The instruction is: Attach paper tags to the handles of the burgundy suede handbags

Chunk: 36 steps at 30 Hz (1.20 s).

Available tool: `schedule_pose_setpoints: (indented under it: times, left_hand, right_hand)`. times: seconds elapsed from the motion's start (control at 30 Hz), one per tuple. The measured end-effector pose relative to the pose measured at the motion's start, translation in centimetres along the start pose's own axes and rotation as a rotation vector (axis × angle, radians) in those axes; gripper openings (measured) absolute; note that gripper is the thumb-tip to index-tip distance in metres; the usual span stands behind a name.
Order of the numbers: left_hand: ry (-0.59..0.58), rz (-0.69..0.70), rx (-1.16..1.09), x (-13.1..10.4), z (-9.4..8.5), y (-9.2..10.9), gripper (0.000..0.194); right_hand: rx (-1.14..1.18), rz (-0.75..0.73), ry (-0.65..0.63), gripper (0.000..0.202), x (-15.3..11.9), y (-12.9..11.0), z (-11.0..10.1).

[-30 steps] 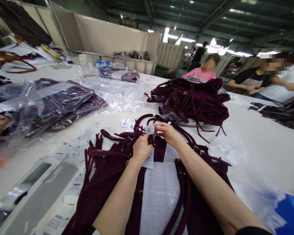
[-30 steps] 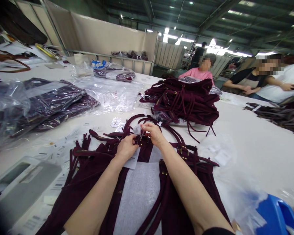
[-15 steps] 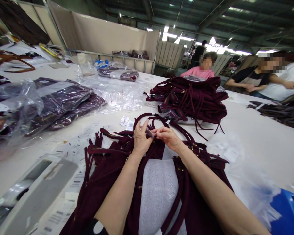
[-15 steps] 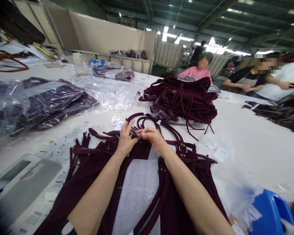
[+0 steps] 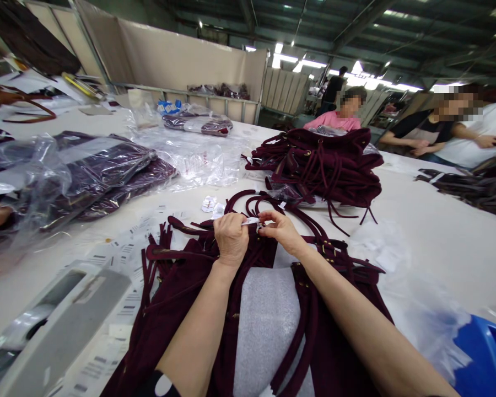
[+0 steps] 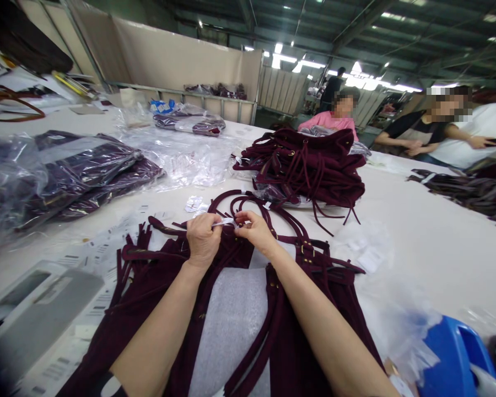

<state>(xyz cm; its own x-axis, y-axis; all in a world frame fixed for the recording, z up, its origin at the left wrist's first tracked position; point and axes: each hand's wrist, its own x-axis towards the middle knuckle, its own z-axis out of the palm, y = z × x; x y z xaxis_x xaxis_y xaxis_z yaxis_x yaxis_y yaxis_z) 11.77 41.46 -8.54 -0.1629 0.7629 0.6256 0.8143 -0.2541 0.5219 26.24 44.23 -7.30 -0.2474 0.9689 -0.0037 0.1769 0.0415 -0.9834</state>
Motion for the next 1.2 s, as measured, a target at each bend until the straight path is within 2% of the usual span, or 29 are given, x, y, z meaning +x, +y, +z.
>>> schedule_pose_setpoints:
  times: [0.07,0.13,0.2,0.23,0.33,0.4,0.5,0.57,0.73,0.87,0.97,1.1,1.2]
  left_hand:
    - [0.008,0.051,-0.026,0.0,0.0,0.0,0.013]
    - [0.018,0.074,-0.053,-0.1,0.2,0.1,0.012]
    - [0.034,0.03,-0.071,-0.1,0.5,0.0,0.014]
    - [0.032,-0.012,-0.083,-0.1,0.6,0.0,0.025]
    - [-0.076,-0.176,-0.134,-0.1,1.1,-0.3,0.071]
    - [-0.248,-0.275,-0.148,0.0,1.2,-0.5,0.079]
    - [-0.448,-0.298,-0.058,0.1,1.2,-0.5,0.048]
    - [-0.475,-0.27,0.022,0.2,1.0,-0.5,0.032]
    - [-0.421,-0.274,0.035,0.4,0.8,-0.4,0.029]
    - [-0.299,-0.166,0.117,0.3,0.5,-0.3,0.041]
    - [-0.238,-0.03,0.202,0.0,0.5,0.0,0.045]
    - [-0.271,0.159,0.113,-0.4,1.0,0.3,0.019]
    - [-0.312,0.126,0.108,-0.7,1.7,0.3,0.008]
  right_hand:
    - [-0.154,-0.086,-0.022,0.044,0.3,-0.3,0.3]
    - [-0.352,-0.18,-0.003,0.032,0.6,-0.5,0.6]
    - [-0.476,-0.206,0.024,0.02,0.8,-0.5,0.7]
    - [-0.475,-0.185,0.037,0.018,0.8,-0.5,0.8]
    - [-0.21,-0.039,0.14,0.019,0.6,-0.2,0.7]
    - [0.055,0.053,0.237,0.021,0.4,0.0,0.5]
    - [0.343,0.15,0.31,0.023,0.1,0.1,0.3]
    - [0.457,0.177,0.333,0.025,-0.2,0.1,0.1]
    - [0.566,0.192,0.379,0.022,-1.0,0.4,-0.5]
    - [0.555,0.257,0.452,0.021,-1.3,1.0,-0.7]
    - [0.556,0.282,0.518,0.021,-1.3,1.4,-0.8]
    - [0.569,0.315,0.572,0.019,-1.4,1.5,-0.8]
    - [0.576,0.335,0.585,0.017,-1.5,1.4,-0.8]
